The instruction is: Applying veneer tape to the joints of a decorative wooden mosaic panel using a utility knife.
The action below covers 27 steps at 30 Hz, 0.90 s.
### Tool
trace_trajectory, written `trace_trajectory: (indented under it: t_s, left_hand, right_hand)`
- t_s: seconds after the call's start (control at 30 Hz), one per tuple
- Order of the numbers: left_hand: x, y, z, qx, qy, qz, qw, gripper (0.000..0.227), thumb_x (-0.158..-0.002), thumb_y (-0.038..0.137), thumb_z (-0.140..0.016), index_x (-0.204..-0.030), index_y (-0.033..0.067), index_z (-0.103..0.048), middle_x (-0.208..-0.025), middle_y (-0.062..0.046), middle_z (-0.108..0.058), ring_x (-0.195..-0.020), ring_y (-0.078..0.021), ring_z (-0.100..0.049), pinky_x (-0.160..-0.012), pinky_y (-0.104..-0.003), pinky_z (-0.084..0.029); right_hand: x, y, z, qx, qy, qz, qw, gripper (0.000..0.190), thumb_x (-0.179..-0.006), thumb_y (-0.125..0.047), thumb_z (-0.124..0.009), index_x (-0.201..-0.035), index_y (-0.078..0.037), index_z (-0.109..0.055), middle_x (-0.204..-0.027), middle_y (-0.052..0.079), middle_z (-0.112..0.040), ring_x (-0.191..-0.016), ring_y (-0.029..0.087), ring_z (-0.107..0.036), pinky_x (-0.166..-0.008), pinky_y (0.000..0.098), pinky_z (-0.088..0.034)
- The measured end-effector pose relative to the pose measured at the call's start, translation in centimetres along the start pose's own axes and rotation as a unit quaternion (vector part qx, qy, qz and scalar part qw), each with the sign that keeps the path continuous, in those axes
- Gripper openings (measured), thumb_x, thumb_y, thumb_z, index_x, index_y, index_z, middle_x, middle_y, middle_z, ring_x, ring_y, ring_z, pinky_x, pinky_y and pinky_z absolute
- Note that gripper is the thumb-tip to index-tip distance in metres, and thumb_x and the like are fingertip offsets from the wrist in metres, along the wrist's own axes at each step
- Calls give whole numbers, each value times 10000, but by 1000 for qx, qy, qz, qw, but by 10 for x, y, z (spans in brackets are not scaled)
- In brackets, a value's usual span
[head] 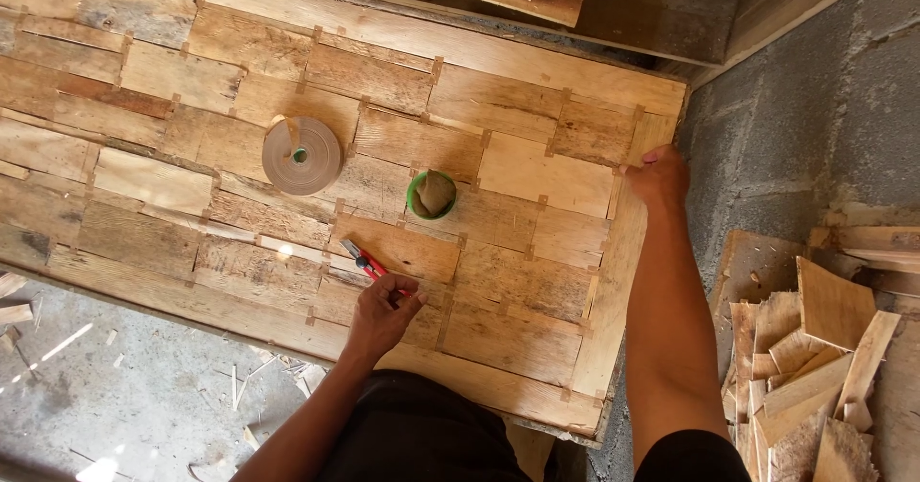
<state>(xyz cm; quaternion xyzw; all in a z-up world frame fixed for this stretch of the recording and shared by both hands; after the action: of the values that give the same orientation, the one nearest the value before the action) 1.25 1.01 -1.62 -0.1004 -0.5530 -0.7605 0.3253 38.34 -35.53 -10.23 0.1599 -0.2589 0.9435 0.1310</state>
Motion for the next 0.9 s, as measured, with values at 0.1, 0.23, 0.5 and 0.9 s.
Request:
trace_trajectory:
  t_s: [0.1, 0.23, 0.5, 0.9]
  left_hand:
    - [0, 2, 1, -7, 2, 12, 1000, 289, -838, 244, -819, -1019, 34, -738, -753, -20, -691, -664, -85, -596, -596, -258, -506]
    - [-1, 1, 0, -8, -2, 39, 999, 286, -845, 246, -813, -1027, 38, -742, -736, -37, -677, -641, -95, -578, -579, -265, -489]
    - [-1, 3, -1, -3, -1, 37, 999, 255, -864, 236, -785, -1009, 29, -748, -742, -29, -688, -661, -88, -590, -598, -263, -495]
    - [-9, -2, -14, 119, -17, 9, 993, 164, -917, 81, -688, -1059, 3, -717, -879, -25, -737, -785, -89, -662, -703, -241, -546]
  right_hand:
    - [4, -3, 0, 8, 7, 14, 1000, 480, -780, -241, -930, -1091, -20, -638, -1059, 142, -704, -951, 264, -685, -816, 386, -555]
    - [12, -4, 10, -54, 14, -38, 998, 371, -881, -268, -855, -1109, -59, -650, -1072, 117, -706, -948, 233, -691, -820, 373, -562]
    - [38, 5, 9, -121, -24, -52, 991, 229, -885, -140, -824, -1010, -20, -675, -921, 113, -753, -765, 183, -737, -651, 323, -587]
    - [54, 18, -5, -91, 3, 1, 996, 249, -812, -141, -872, -949, -39, -691, -891, 80, -753, -765, 194, -739, -683, 345, -575]
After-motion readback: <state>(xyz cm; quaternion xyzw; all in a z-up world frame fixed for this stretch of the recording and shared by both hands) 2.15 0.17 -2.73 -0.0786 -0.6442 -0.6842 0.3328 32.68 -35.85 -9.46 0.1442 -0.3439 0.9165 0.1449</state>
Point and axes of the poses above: each hand's wrist, its own x-axis away from the middle knuckle, its own z-axis out of the back of the hand, y = z × x, the point moved 2 cm from there along -x, towards the middle knuckle
